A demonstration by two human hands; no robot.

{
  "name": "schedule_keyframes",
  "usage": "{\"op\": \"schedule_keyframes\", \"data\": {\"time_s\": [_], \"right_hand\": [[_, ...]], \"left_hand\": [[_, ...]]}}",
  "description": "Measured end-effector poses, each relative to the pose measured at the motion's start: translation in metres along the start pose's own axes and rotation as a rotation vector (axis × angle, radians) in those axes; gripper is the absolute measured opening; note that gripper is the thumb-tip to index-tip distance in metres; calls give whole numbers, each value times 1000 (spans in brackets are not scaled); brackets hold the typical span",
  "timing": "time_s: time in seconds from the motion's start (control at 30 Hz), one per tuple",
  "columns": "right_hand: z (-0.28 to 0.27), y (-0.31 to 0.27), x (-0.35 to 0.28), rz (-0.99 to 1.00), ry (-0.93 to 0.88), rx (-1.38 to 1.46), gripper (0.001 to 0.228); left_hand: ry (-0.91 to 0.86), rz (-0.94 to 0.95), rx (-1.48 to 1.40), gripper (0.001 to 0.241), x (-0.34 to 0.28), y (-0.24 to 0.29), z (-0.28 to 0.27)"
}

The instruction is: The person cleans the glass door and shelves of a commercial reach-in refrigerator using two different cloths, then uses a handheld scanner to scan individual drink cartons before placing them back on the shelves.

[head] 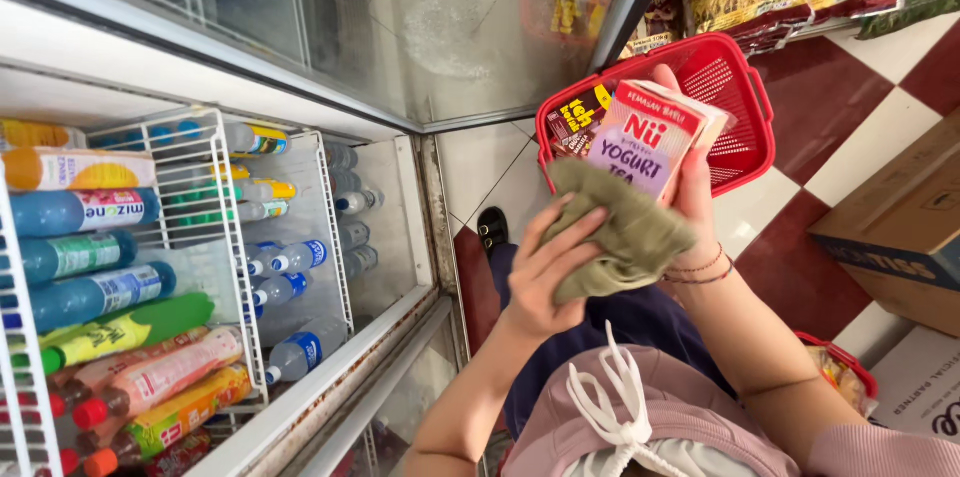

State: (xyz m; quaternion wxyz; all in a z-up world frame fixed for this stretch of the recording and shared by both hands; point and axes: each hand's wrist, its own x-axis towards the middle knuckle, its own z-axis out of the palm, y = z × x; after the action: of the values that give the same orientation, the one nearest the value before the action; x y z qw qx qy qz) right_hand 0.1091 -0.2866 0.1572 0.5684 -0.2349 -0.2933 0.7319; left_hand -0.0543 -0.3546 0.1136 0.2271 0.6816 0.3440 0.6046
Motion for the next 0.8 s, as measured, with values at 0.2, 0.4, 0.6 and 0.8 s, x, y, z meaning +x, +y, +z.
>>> {"op": "schedule_keyframes", "data": {"time_s": [0.2, 0.4, 0.6, 0.8], "right_hand": [[-3, -31, 2, -216, 91, -57, 79], [4, -35, -16, 381, -219, -82, 110], [-18, -6, -25, 473, -234, -219, 108], [-6, -9, -16, 478, -166, -57, 92]], "left_hand": [[318, -667, -183, 40, -52, -17, -8], [254, -479, -662, 59, 13, 17, -53], [-200, -138, -203, 62, 76, 37, -65], [209, -169, -223, 25, 40, 24, -42]]}}
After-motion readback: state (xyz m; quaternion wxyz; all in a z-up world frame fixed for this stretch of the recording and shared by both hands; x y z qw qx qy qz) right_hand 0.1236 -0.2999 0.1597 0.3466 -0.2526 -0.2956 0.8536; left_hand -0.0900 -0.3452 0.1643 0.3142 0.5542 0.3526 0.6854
